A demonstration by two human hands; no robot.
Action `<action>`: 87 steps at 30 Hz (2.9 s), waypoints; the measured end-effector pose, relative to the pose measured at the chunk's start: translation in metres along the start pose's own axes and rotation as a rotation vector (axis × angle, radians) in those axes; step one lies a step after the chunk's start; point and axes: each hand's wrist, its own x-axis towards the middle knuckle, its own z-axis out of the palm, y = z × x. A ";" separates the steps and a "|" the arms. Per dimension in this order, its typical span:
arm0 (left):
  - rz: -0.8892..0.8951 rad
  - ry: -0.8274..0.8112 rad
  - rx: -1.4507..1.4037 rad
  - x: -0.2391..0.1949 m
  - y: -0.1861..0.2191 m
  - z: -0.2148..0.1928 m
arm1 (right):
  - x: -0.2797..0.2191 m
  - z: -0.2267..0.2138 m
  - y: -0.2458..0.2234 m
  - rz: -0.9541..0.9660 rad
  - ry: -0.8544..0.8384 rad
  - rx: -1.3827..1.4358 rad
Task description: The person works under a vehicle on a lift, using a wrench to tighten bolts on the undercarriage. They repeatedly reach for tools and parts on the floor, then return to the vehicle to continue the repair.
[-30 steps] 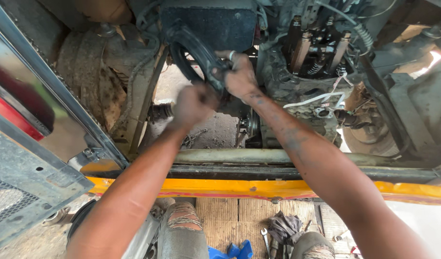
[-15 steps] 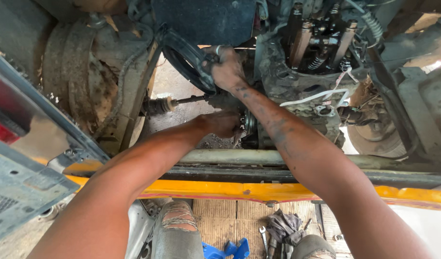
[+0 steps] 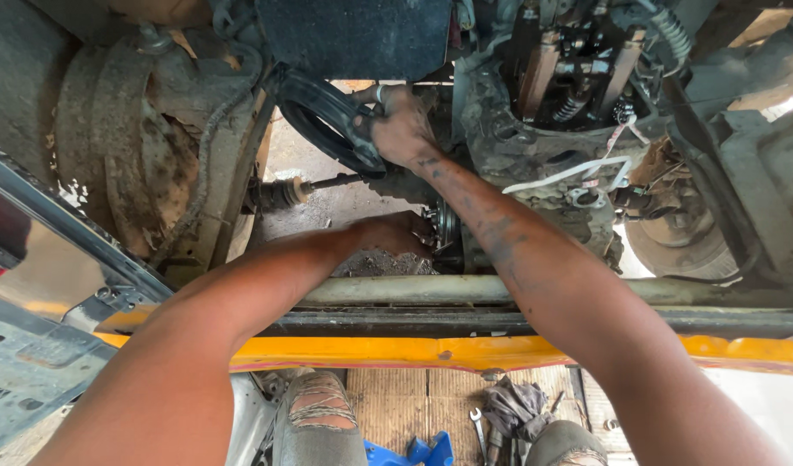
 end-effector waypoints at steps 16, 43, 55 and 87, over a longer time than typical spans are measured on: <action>-0.179 0.079 -0.054 -0.017 -0.050 -0.012 | -0.004 0.001 -0.010 0.098 -0.114 -0.003; -0.227 0.828 -1.186 -0.123 -0.033 -0.119 | -0.017 0.000 -0.029 0.449 -0.726 0.157; -0.372 0.401 -0.579 -0.068 0.005 -0.051 | -0.046 -0.027 -0.018 -0.019 -0.576 -0.712; -0.321 1.025 -0.666 -0.074 0.031 -0.040 | -0.199 -0.177 0.025 -0.717 -0.099 -0.948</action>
